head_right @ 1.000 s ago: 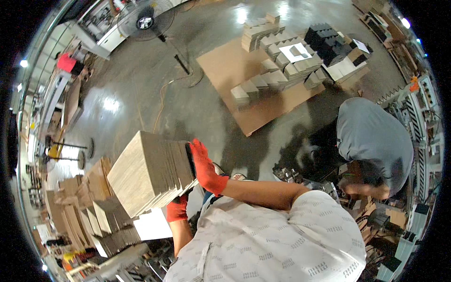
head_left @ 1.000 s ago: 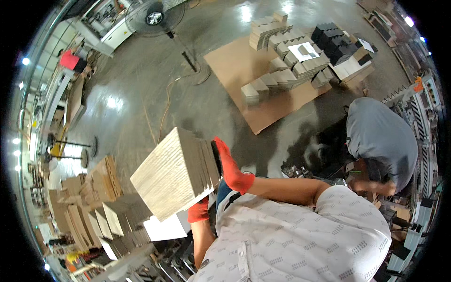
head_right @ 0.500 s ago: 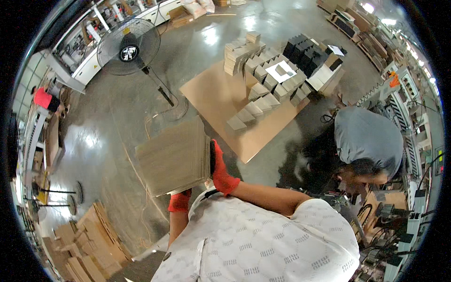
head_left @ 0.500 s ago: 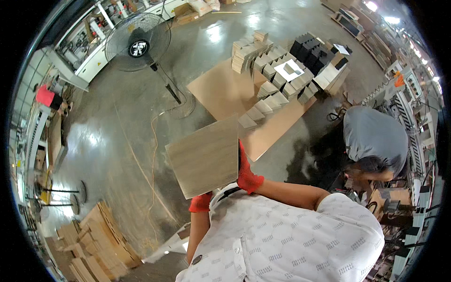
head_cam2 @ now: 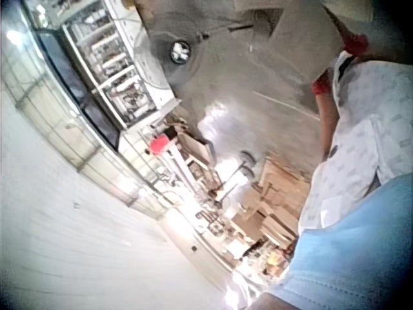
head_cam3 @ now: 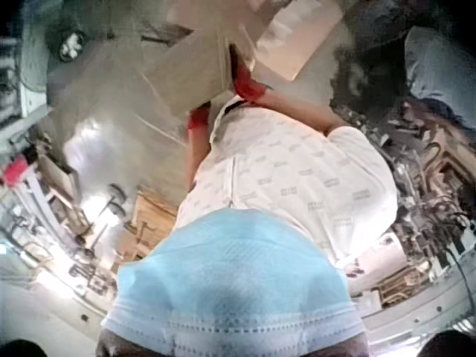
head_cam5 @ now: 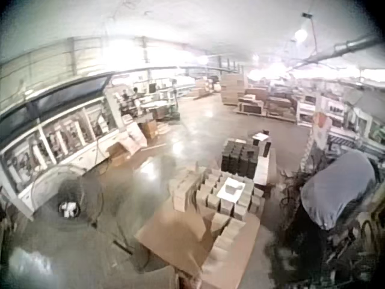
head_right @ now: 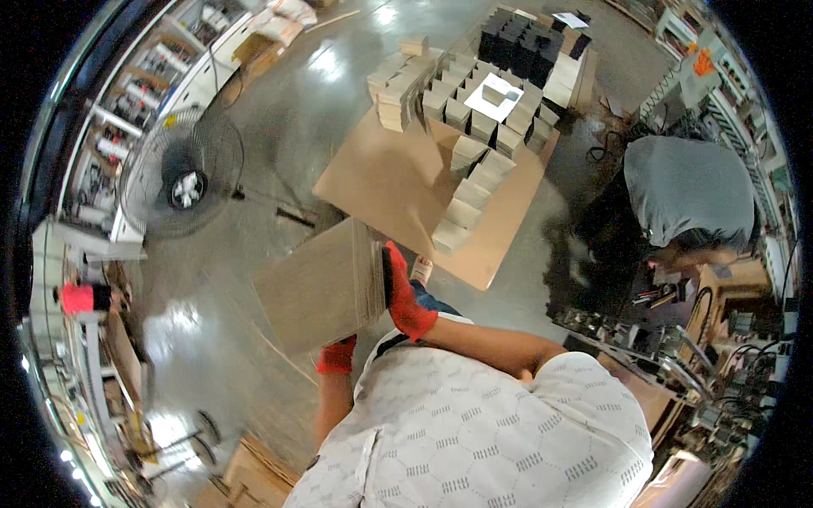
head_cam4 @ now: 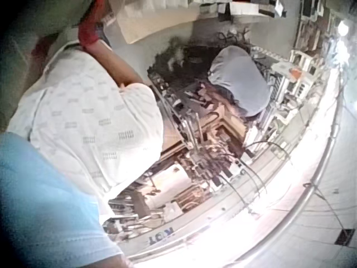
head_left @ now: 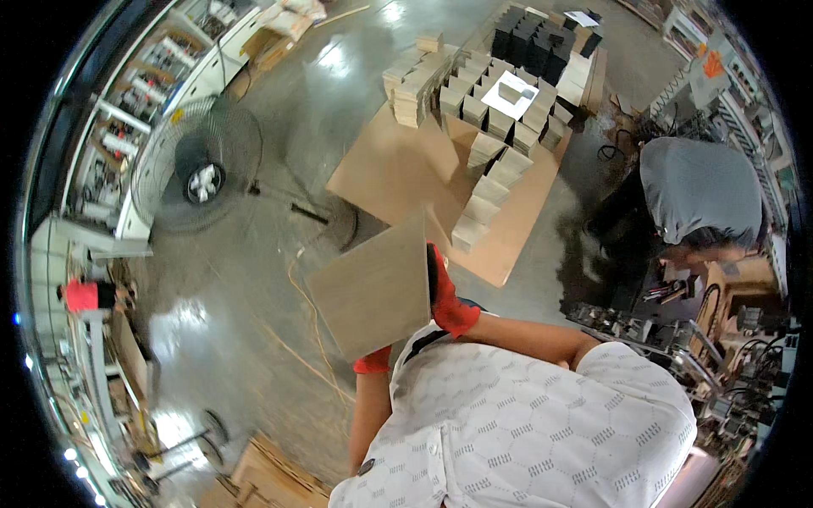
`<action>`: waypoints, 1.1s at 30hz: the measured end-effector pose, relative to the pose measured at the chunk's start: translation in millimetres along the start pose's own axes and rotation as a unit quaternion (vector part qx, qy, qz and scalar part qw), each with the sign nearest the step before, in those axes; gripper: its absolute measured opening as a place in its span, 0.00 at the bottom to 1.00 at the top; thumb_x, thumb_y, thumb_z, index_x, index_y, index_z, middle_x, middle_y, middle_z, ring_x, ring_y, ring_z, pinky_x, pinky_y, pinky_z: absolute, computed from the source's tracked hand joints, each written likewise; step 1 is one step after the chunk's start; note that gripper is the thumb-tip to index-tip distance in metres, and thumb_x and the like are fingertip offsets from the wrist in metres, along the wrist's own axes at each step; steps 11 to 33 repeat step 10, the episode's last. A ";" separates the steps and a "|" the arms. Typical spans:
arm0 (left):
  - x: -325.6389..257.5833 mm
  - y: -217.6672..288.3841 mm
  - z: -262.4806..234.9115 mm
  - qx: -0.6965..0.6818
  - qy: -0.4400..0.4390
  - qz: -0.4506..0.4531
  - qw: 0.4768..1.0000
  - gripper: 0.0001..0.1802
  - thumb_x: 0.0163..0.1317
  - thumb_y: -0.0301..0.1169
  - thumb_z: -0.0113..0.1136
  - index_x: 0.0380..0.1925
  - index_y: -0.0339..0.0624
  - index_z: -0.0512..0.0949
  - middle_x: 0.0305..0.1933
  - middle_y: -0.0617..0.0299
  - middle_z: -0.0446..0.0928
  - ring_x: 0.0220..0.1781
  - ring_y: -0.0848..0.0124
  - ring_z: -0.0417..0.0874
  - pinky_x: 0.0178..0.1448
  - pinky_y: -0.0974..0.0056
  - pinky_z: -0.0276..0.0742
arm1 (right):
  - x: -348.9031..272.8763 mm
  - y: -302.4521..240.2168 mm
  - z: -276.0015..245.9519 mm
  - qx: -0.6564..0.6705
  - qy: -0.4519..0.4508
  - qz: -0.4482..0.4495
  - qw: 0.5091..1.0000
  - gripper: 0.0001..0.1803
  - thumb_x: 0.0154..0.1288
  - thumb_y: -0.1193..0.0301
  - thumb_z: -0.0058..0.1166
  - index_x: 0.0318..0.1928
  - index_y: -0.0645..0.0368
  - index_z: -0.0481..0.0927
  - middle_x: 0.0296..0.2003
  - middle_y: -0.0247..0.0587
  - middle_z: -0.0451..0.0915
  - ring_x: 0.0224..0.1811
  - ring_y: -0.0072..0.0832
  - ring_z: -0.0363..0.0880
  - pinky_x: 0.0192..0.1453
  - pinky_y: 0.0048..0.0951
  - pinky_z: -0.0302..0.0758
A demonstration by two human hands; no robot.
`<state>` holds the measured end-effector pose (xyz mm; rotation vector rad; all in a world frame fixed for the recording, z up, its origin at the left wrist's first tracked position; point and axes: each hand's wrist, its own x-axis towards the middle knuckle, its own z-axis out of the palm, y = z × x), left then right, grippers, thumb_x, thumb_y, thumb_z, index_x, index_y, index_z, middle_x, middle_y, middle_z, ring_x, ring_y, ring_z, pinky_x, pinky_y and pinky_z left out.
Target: The person, wearing red gloves, handles stacks of rectangular tiles at a processing machine, placing them into a feeder by hand and moving processed stacks to a side surface.
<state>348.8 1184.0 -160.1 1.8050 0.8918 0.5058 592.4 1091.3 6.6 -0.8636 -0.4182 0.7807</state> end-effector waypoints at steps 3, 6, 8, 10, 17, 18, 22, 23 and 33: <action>60.4 0.6 -14.0 -0.420 -0.050 -0.056 0.905 0.35 0.80 0.55 0.44 0.79 0.50 0.60 0.82 0.57 0.62 0.81 0.55 0.63 0.82 0.45 0.61 | 55.8 16.1 -0.4 0.014 0.067 0.014 0.998 0.34 0.87 0.55 0.37 0.83 0.57 0.51 0.82 0.37 0.53 0.84 0.30 0.51 0.87 0.36 0.46; 128.4 6.8 -31.9 -0.591 -0.115 -0.090 0.793 0.37 0.79 0.57 0.44 0.79 0.50 0.59 0.83 0.56 0.61 0.81 0.54 0.63 0.82 0.43 0.60 | 108.3 25.8 0.5 -0.026 0.105 -0.024 0.994 0.33 0.88 0.52 0.35 0.81 0.58 0.55 0.81 0.40 0.53 0.84 0.33 0.48 0.87 0.37 0.44; 194.4 18.8 -36.4 -0.363 -0.131 -0.011 0.923 0.39 0.79 0.59 0.44 0.80 0.51 0.57 0.83 0.56 0.60 0.82 0.53 0.62 0.83 0.42 0.59 | 155.6 25.8 -0.8 0.063 0.116 -0.017 0.991 0.33 0.87 0.54 0.35 0.81 0.59 0.55 0.82 0.41 0.52 0.84 0.34 0.48 0.87 0.39 0.44; 220.2 22.9 -50.9 -0.241 -0.160 0.021 0.957 0.40 0.78 0.60 0.44 0.81 0.51 0.57 0.84 0.56 0.59 0.82 0.53 0.61 0.83 0.42 0.59 | 184.2 15.9 -19.8 0.022 0.117 -0.045 0.992 0.34 0.87 0.54 0.35 0.82 0.60 0.54 0.82 0.42 0.52 0.84 0.34 0.48 0.87 0.39 0.44; 220.2 22.9 -50.9 -0.241 -0.160 0.021 0.957 0.40 0.78 0.60 0.44 0.81 0.51 0.57 0.84 0.56 0.59 0.82 0.53 0.61 0.83 0.42 0.59 | 184.2 15.9 -19.8 0.022 0.117 -0.045 0.992 0.34 0.87 0.54 0.35 0.82 0.60 0.54 0.82 0.42 0.52 0.84 0.34 0.48 0.87 0.39 0.44; 220.2 22.9 -50.9 -0.241 -0.160 0.021 0.957 0.40 0.78 0.60 0.44 0.81 0.51 0.57 0.84 0.56 0.59 0.82 0.53 0.61 0.83 0.42 0.59 | 184.2 15.9 -19.8 0.022 0.117 -0.045 0.992 0.34 0.87 0.54 0.35 0.82 0.60 0.54 0.82 0.42 0.52 0.84 0.34 0.48 0.87 0.39 0.44; 220.2 22.9 -50.9 -0.241 -0.160 0.021 0.957 0.40 0.78 0.60 0.44 0.81 0.51 0.57 0.84 0.56 0.59 0.82 0.53 0.61 0.83 0.42 0.59 | 184.2 15.9 -19.8 0.022 0.117 -0.045 0.992 0.34 0.87 0.54 0.35 0.82 0.60 0.54 0.82 0.42 0.52 0.84 0.34 0.48 0.87 0.39 0.44; 220.2 22.9 -50.9 -0.241 -0.160 0.021 0.957 0.40 0.78 0.60 0.44 0.81 0.51 0.57 0.84 0.56 0.59 0.82 0.53 0.61 0.83 0.42 0.59 | 184.2 15.9 -19.8 0.022 0.117 -0.045 0.992 0.34 0.87 0.54 0.35 0.82 0.60 0.54 0.82 0.42 0.52 0.84 0.34 0.48 0.87 0.39 0.44; 220.2 22.9 -50.9 -0.241 -0.160 0.021 0.957 0.40 0.78 0.60 0.44 0.81 0.51 0.57 0.84 0.56 0.59 0.82 0.53 0.61 0.83 0.42 0.59 | 184.2 15.9 -19.8 0.022 0.117 -0.045 0.992 0.34 0.87 0.54 0.35 0.82 0.60 0.54 0.82 0.42 0.52 0.84 0.34 0.48 0.87 0.39 0.44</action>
